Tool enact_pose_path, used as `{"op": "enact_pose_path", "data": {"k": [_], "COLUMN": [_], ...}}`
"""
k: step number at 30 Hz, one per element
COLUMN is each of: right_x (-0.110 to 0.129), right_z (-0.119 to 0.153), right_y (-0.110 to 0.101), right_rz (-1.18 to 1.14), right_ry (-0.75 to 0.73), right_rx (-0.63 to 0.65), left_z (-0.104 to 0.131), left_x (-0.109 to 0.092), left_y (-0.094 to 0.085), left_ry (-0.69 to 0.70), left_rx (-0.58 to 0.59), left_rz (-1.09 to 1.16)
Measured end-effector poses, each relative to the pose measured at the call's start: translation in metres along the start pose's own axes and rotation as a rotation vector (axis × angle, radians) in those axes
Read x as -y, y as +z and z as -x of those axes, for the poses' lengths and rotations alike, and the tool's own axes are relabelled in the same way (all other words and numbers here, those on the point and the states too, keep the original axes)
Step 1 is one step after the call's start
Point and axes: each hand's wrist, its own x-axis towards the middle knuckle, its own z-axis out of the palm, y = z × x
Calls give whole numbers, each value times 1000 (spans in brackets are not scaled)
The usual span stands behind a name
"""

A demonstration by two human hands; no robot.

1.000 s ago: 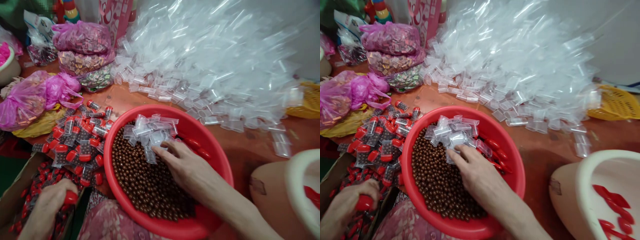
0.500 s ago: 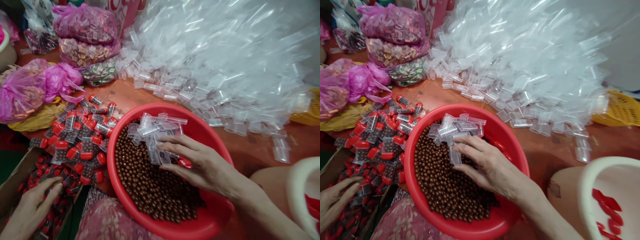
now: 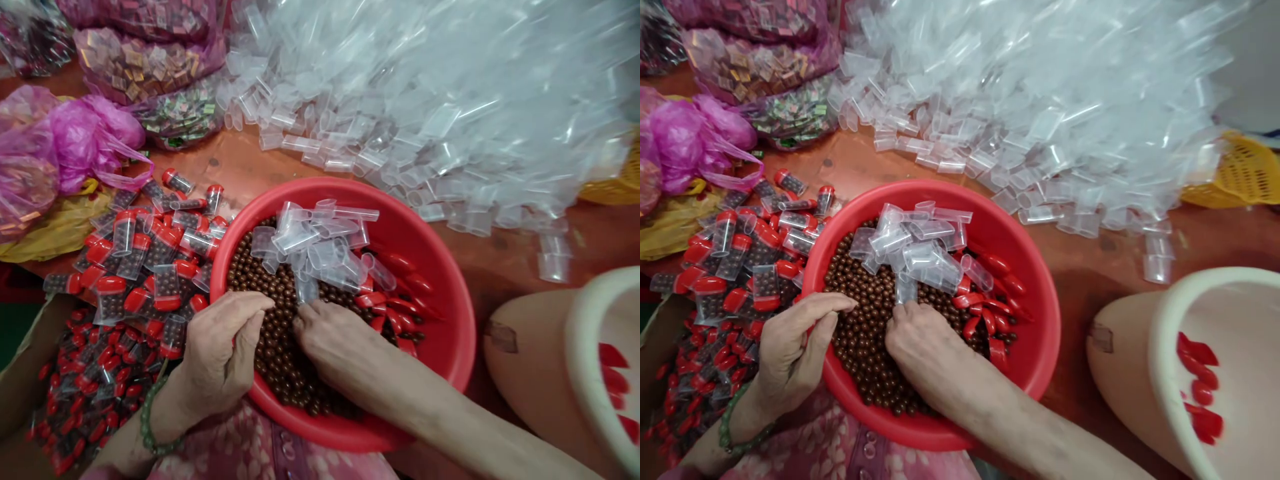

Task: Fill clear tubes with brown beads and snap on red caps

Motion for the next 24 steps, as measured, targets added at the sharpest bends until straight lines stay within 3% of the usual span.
{"op": "enact_pose_path", "data": {"k": [7, 10, 14, 19, 24], "right_x": [-12, -20, -27, -31, -32], "right_z": [-16, -11, -4, 3, 14], "right_y": [-6, -5, -7, -15, -25], "right_rz": [-295, -588, -1034, -1111, -1050], "right_ry": [-70, -71, -198, -301, -235], "right_rx": [6, -112, -289, -442, -487], "left_z": [0, 2, 1, -14, -26], "left_x": [-3, -5, -7, -10, -10], "left_y": [-6, -12, -20, -16, 0], "left_ry": [-86, -144, -270, -324, -377], "left_rx": [34, 151, 372, 639, 644], "left_rz": [0, -13, -44, 24, 205]}}
